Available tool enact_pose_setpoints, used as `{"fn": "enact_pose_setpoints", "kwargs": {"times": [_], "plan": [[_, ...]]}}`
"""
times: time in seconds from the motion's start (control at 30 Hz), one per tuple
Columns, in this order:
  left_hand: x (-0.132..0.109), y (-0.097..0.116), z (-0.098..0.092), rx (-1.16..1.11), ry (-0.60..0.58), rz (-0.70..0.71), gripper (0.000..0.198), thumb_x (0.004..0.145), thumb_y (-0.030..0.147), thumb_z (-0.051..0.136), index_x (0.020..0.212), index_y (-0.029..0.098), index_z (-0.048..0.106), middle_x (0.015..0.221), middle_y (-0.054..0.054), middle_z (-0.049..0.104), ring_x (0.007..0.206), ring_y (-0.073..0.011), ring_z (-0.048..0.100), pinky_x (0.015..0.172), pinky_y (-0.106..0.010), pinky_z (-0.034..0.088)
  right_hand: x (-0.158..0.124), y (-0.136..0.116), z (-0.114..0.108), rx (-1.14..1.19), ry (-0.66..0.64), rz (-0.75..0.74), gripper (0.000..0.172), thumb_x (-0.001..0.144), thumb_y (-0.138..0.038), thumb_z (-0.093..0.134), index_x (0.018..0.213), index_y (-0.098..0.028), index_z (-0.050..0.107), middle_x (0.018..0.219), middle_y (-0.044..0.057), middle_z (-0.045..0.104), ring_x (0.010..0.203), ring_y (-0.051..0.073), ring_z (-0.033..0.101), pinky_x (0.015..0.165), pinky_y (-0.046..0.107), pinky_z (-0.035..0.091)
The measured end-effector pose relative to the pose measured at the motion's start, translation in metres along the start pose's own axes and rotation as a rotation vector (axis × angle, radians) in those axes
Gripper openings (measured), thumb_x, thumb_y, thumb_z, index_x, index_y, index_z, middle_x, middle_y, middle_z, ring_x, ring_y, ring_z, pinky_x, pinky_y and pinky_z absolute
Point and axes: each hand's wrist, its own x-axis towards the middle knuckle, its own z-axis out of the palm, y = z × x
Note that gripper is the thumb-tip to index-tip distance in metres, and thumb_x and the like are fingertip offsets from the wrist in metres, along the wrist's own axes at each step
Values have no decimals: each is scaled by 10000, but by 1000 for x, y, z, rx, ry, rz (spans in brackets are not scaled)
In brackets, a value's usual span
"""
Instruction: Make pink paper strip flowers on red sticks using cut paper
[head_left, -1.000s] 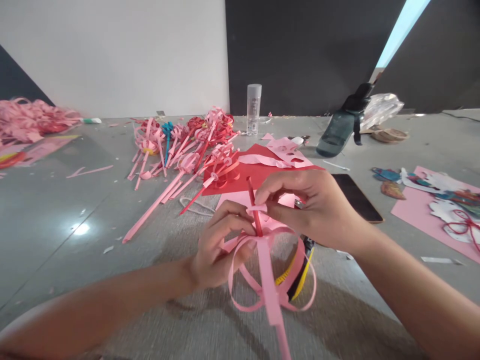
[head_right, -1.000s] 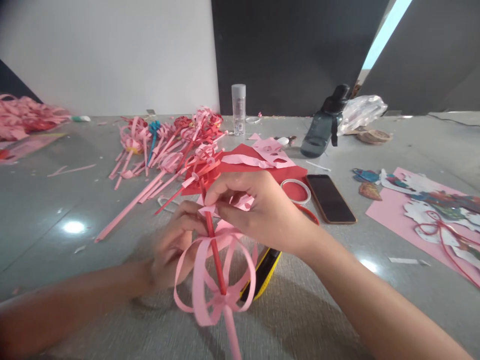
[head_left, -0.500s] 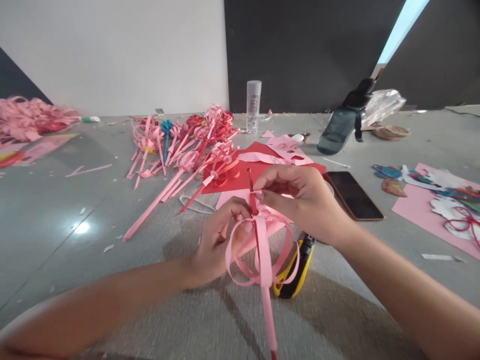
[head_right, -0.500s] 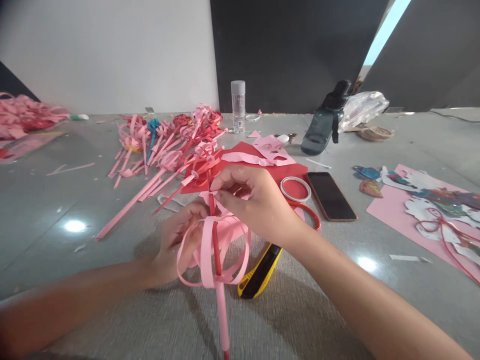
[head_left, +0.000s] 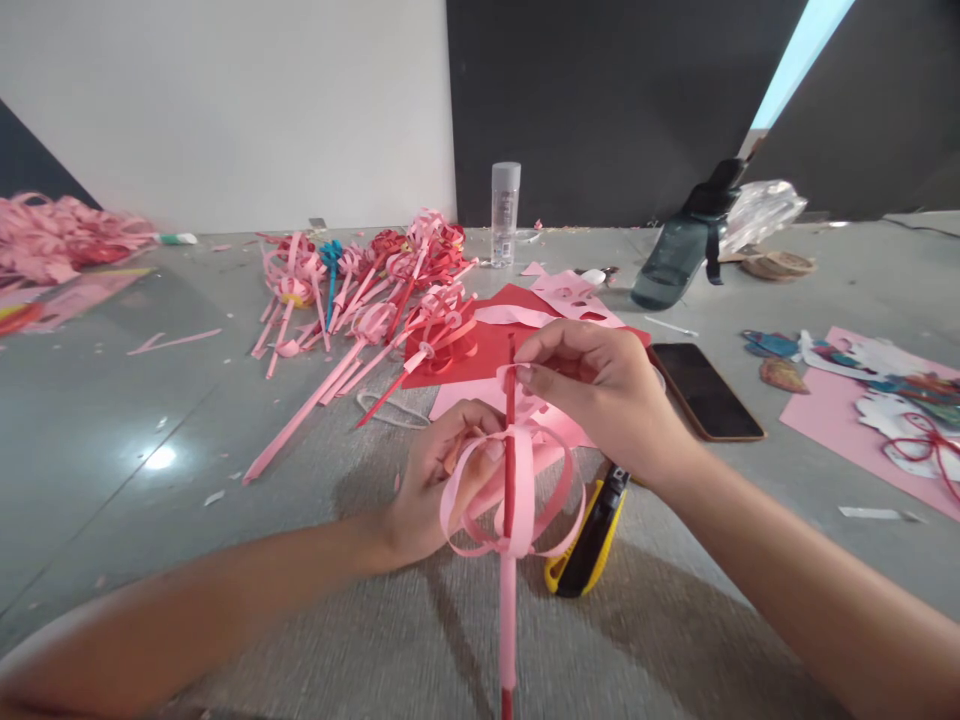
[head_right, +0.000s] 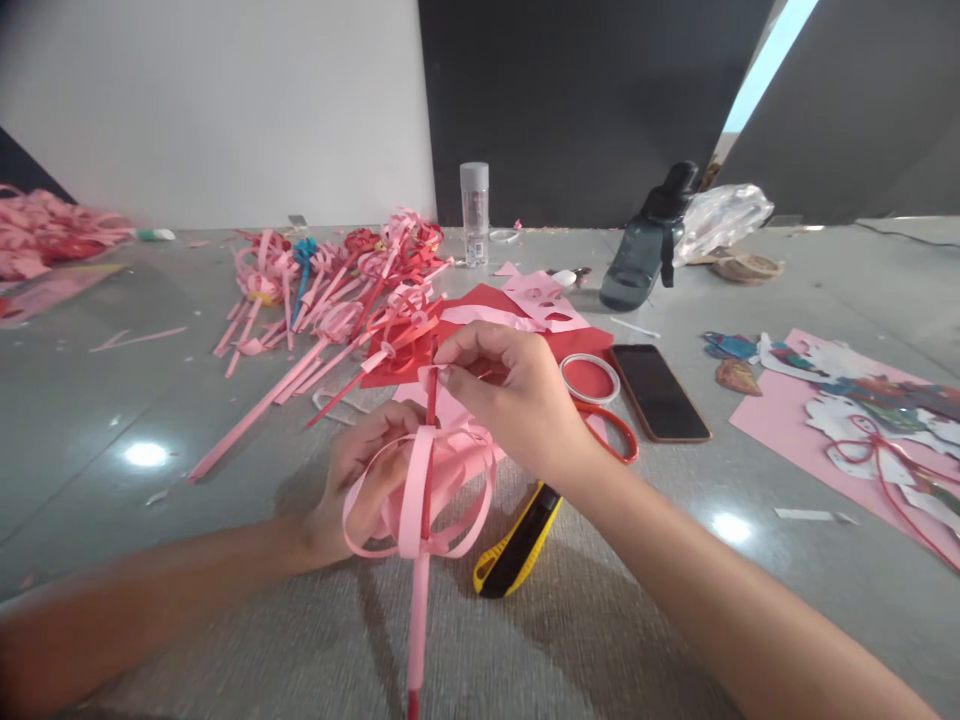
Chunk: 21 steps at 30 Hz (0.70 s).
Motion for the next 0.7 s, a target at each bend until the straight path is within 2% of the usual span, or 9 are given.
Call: {"fn": "enact_pose_setpoints", "kwargs": {"times": [0.2, 0.43, 0.5, 0.6, 0.7], "plan": [[0, -1, -3, -10, -53, -41, 140, 987, 349, 622, 949, 220, 581, 913, -32, 595, 800, -178, 542, 708, -308, 457, 0, 3, 1, -58, 26, -39, 43, 819, -141, 703, 842, -177, 702, 813, -4, 687, 736, 118, 619, 667, 271, 485], [-3, -4, -1, -4, -44, 33, 146, 943, 301, 696, 1011, 236, 584, 942, -39, 583, 845, -197, 546, 711, -331, 442, -2, 2, 0, -51, 6, -111, 99, 815, -97, 684, 864, -178, 711, 845, -4, 702, 757, 112, 632, 693, 263, 502], [-4, -6, -2, 54, -12, 98, 130, 930, 257, 710, 992, 240, 597, 940, -42, 588, 877, -212, 555, 751, -356, 442, -2, -1, -2, -56, -54, -128, 121, 812, -82, 674, 866, -181, 719, 850, 0, 705, 760, 114, 634, 690, 262, 506], [-5, -7, -3, 107, 21, 217, 120, 925, 171, 694, 975, 237, 607, 933, -39, 593, 871, -200, 558, 766, -354, 453, -1, -8, -7, -67, -215, -136, 158, 813, -52, 649, 860, -180, 728, 856, 5, 710, 749, 110, 636, 688, 258, 516], [-5, -7, -3, 118, 58, 253, 123, 926, 140, 686, 970, 226, 609, 934, -38, 595, 882, -187, 571, 773, -331, 467, 0, -13, -13, -73, -360, -124, 157, 827, -41, 644, 857, -174, 721, 846, 1, 710, 733, 101, 638, 664, 243, 510]]}}
